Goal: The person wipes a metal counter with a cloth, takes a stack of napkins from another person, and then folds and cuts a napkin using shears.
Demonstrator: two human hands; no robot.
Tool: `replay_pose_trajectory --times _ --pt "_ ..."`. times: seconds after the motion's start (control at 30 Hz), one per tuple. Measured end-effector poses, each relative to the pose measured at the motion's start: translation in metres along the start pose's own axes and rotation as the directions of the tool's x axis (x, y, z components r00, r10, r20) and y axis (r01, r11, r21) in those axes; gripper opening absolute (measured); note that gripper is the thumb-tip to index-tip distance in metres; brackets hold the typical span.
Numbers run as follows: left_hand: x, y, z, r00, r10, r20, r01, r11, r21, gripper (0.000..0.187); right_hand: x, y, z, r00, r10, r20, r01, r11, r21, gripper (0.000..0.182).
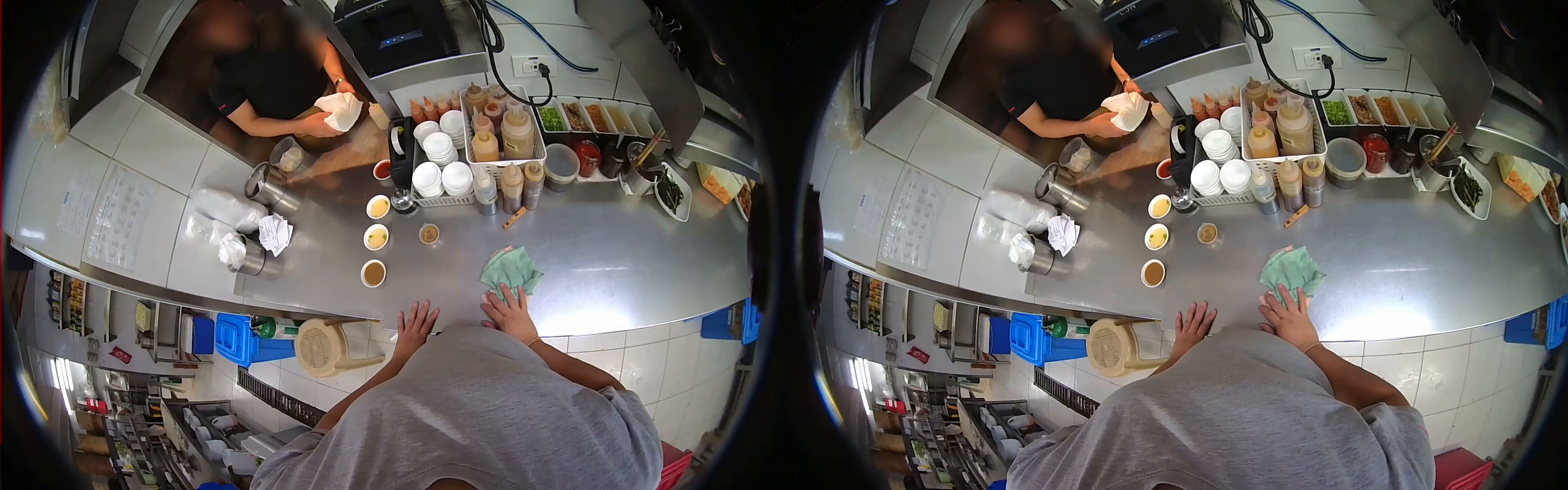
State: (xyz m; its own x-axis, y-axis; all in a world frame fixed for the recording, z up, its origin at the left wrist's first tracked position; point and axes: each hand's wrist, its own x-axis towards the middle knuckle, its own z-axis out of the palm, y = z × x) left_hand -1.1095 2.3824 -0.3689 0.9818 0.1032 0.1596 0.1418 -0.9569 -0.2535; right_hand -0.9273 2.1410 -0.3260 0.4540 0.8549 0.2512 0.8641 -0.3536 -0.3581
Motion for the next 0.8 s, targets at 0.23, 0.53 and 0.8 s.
replay_pose_trajectory --times 0.23,0.53,0.8 --pt "-0.0006 0.0006 0.0013 1.0 -0.016 -0.003 0.016 1.0 -0.02 0.055 0.0005 -0.0015 -0.0027 1.0 0.008 0.001 -0.008 1.0 0.007 0.04" --pt "0.0012 0.0026 -0.0071 0.998 -0.04 0.051 0.044 0.996 -0.081 0.055 0.0011 -0.0021 -0.0047 1.0 0.008 0.014 -0.008 1.0 0.0 0.041" --pt "0.0009 0.0016 -0.0034 0.999 -0.023 0.023 0.024 0.999 -0.029 0.055 0.001 -0.0003 -0.0022 1.0 -0.004 -0.002 0.004 1.0 -0.018 0.041"
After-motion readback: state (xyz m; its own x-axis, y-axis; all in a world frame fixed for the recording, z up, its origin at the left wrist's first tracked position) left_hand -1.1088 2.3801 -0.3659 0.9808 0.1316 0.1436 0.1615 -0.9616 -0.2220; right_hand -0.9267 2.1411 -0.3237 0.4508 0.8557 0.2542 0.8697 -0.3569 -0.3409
